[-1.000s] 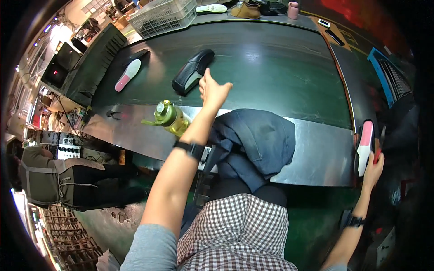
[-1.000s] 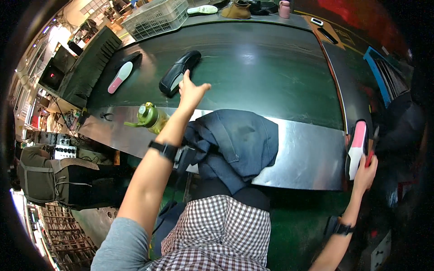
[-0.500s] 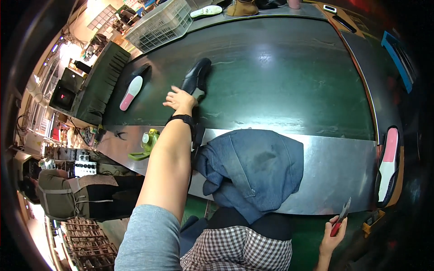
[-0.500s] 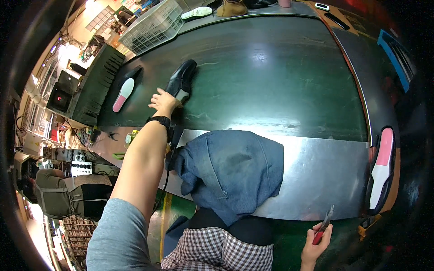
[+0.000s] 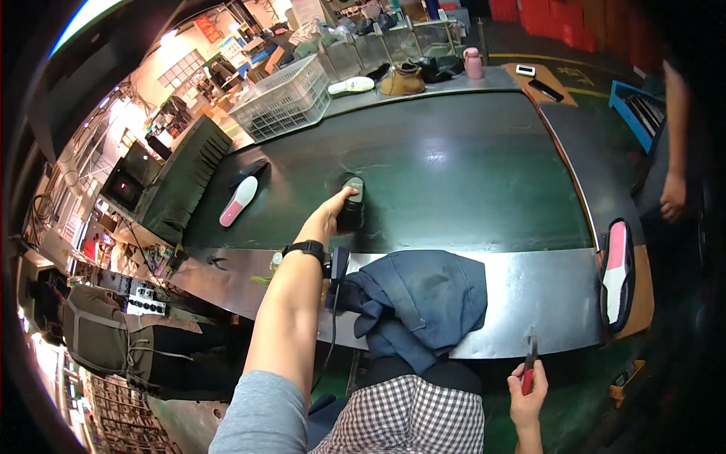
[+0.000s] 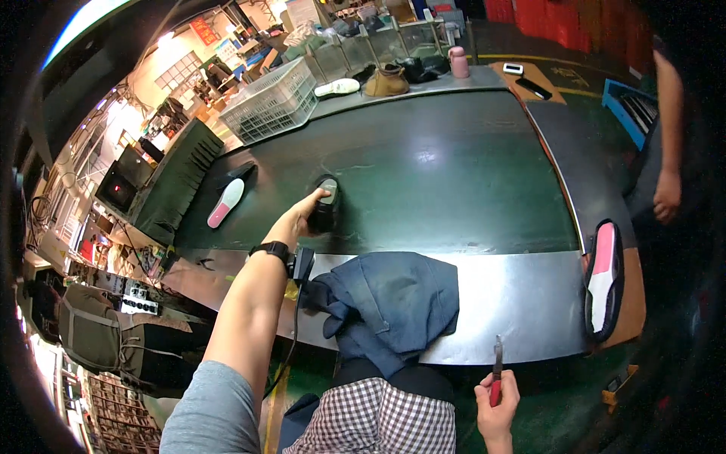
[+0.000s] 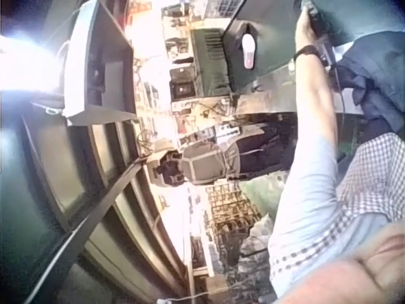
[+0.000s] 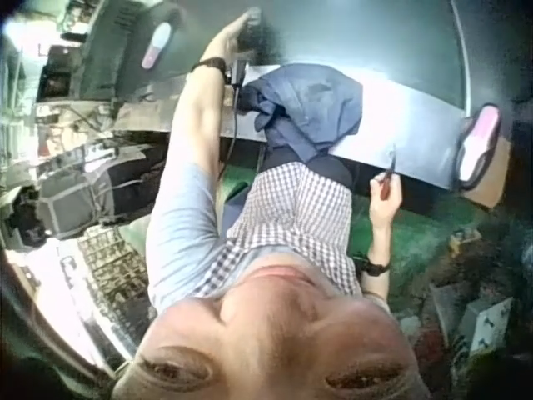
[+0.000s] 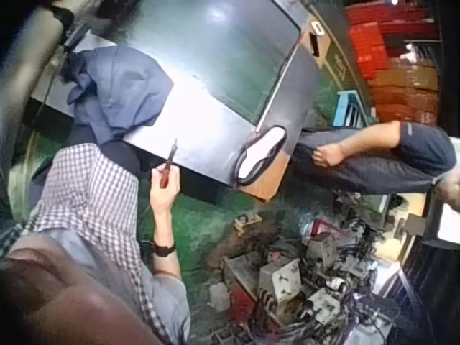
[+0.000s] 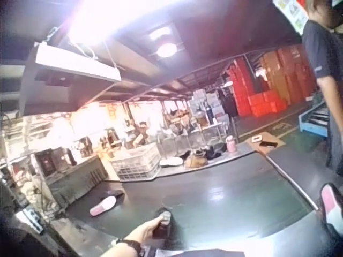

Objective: Manually pull the shoe upper over the last and insole using pliers during the shoe manufacturing process.

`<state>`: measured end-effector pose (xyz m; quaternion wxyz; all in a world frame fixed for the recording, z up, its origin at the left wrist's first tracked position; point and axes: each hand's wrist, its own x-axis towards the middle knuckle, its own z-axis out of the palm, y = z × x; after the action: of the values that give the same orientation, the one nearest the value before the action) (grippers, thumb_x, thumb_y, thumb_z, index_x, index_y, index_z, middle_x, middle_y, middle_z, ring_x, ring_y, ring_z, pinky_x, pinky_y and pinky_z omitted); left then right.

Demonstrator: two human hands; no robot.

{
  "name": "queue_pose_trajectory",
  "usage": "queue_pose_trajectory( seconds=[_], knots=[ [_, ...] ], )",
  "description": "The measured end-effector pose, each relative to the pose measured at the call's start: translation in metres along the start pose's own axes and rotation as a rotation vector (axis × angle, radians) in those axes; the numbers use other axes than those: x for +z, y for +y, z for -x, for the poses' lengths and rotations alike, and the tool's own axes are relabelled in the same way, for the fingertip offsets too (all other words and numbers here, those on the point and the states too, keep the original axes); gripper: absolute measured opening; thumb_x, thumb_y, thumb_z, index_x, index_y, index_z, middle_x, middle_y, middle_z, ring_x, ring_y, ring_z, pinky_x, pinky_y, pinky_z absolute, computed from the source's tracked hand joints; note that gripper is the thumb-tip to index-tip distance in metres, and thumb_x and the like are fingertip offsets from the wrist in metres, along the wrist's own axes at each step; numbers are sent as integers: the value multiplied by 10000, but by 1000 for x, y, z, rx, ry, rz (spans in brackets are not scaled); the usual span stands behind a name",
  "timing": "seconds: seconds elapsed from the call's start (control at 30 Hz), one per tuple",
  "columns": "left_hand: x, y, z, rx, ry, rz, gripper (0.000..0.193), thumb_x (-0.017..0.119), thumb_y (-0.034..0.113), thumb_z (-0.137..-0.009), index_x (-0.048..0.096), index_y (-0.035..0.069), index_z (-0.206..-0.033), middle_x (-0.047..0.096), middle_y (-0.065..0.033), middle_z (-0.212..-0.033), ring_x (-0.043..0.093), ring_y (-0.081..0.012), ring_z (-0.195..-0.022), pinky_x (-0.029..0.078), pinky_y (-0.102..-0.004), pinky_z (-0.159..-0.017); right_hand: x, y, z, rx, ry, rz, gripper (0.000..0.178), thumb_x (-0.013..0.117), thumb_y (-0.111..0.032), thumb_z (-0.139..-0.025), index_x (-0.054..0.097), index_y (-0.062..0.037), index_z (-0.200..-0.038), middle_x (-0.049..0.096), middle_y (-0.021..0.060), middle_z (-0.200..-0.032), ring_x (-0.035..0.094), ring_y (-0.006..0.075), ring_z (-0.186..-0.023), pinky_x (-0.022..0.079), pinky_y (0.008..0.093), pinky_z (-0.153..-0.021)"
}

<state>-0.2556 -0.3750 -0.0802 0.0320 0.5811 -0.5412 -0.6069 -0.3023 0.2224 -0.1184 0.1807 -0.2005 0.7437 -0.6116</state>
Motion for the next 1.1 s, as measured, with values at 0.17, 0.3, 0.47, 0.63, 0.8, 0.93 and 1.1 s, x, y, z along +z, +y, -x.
queue_pose_trajectory(
  seconds=[0.17,0.3,0.47,0.63,0.8,0.93,1.1],
  knots=[
    [17,-19,129,36,-457,127,632,685,542,-798,644,81,-1228,659,-124,-1207,622,-286,-1060,484,-441,-952,4,-35,29,-8,-25,-22,175,689,20,-793,538,-23,-870,508,38,-790,474,118,-657,397,275,-602],
    [12,-65,247,-2,-576,175,686,688,516,-822,588,68,-1332,594,-136,-1358,582,-298,-1200,433,-464,-1055,6,-82,48,-326,-12,24,284,719,56,-781,554,-25,-998,500,3,-887,417,57,-621,363,207,-571],
    [-11,-142,373,-35,-820,219,680,661,457,-875,516,74,-1419,605,-91,-1359,581,-220,-1226,411,-409,-1083,9,-130,70,-501,-178,101,478,894,-245,-720,574,22,-953,569,132,-1168,548,171,-715,458,292,-627],
    [-28,-208,469,-264,-715,16,743,668,476,-819,545,-5,-1372,642,-196,-1281,630,-298,-1156,441,-440,-1066,37,-149,95,-684,-493,265,505,873,-311,-719,540,32,-882,566,229,-1320,644,366,-974,516,393,-835],
    [-34,-258,484,-480,-1046,354,868,385,717,-934,437,-1,-1418,670,-224,-1136,689,-314,-1036,569,-458,-875,47,-130,142,-236,-769,304,446,841,-294,-769,597,13,-983,627,131,-829,614,281,-727,481,377,-684],
    [-27,-286,452,-181,-1077,91,791,342,687,-968,463,-13,-1314,678,-202,-1005,723,-269,-857,613,-343,-666,51,-92,160,157,-632,417,351,775,-274,-822,589,-13,-963,605,127,-774,592,212,-684,461,379,-646],
    [30,-312,395,692,-452,-89,476,765,181,-880,475,43,-1232,551,-48,-1040,568,-120,-952,506,-266,-849,53,-70,168,279,-291,-78,387,741,-150,-879,613,11,-1207,594,-23,-751,555,55,-620,469,234,-589]
  ],
)
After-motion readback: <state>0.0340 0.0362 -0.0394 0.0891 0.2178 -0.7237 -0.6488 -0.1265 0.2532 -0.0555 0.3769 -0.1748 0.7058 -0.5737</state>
